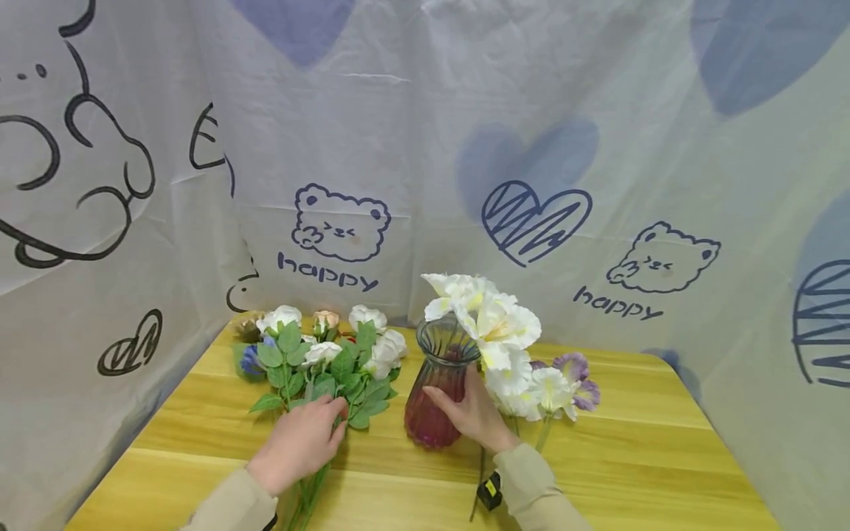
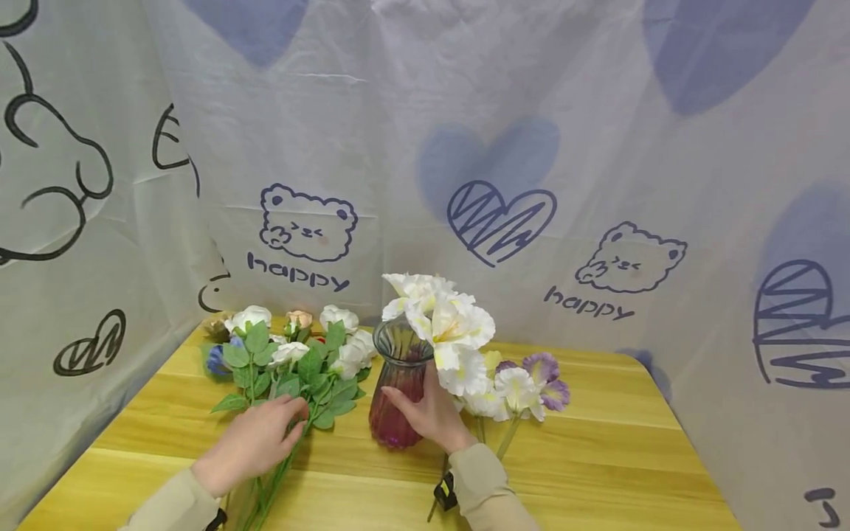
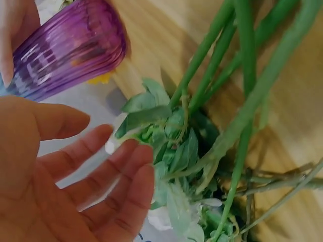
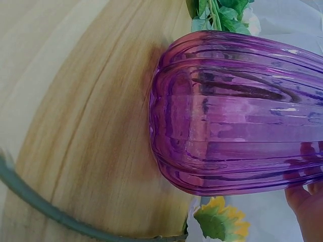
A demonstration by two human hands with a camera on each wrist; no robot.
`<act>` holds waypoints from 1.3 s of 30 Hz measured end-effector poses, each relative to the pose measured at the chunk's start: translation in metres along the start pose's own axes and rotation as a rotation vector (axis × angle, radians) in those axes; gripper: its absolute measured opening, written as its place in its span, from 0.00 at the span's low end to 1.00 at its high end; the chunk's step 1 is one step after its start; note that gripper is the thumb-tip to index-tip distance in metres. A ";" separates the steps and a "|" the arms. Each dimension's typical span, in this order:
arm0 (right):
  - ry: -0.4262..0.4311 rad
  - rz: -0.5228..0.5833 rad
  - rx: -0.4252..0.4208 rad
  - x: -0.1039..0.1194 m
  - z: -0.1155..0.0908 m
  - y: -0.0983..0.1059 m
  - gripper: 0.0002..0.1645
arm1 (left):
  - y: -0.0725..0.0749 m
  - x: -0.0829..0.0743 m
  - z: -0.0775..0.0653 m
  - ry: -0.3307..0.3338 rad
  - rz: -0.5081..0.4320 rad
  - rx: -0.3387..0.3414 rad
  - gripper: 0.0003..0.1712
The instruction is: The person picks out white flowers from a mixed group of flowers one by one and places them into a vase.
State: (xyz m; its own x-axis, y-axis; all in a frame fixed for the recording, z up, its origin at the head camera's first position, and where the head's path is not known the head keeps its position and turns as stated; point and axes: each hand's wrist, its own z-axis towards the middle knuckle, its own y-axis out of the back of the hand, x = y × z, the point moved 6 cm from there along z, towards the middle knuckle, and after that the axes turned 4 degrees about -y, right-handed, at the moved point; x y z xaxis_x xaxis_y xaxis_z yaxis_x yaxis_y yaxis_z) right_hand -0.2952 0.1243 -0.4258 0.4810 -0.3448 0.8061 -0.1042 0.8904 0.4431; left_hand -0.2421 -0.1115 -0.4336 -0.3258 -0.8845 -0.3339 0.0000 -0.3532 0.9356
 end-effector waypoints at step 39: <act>0.018 0.043 -0.001 -0.023 0.002 -0.003 0.44 | -0.044 0.010 -0.009 -0.007 -0.038 0.049 0.11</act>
State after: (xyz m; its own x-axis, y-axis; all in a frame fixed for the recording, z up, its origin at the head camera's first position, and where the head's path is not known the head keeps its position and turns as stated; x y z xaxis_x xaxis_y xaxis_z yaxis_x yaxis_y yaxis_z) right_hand -0.3078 0.1287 -0.4444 0.4921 -0.3003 0.8171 -0.1242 0.9048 0.4073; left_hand -0.2369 -0.1074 -0.4795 -0.3311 -0.8687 -0.3684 -0.0586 -0.3707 0.9269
